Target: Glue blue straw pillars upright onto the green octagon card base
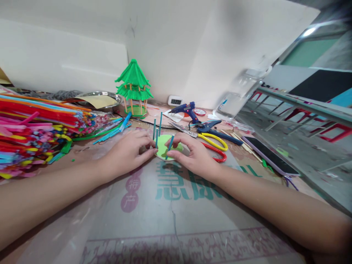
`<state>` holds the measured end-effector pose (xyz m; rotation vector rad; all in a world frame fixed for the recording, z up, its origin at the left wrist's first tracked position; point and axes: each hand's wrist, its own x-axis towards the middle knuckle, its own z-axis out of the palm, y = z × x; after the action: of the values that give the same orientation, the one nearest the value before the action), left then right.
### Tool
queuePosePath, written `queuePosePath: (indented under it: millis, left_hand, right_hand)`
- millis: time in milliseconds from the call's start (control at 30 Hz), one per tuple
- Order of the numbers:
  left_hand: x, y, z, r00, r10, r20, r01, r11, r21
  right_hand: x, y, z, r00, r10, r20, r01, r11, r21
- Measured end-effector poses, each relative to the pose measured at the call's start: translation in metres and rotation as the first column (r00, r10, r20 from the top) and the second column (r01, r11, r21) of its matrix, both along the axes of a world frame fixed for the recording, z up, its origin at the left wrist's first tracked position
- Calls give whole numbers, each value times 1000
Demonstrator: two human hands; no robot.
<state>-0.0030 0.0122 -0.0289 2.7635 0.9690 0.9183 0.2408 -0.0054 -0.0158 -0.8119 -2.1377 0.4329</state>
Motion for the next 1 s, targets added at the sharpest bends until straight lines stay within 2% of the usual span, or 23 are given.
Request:
queuePosePath:
  millis: [1000]
  left_hand:
    - [1,-1,1,1000,16,-21,-16,1000,-14]
  right_hand:
    - [1,1,-1,1000,9,12,-9,1000,-2]
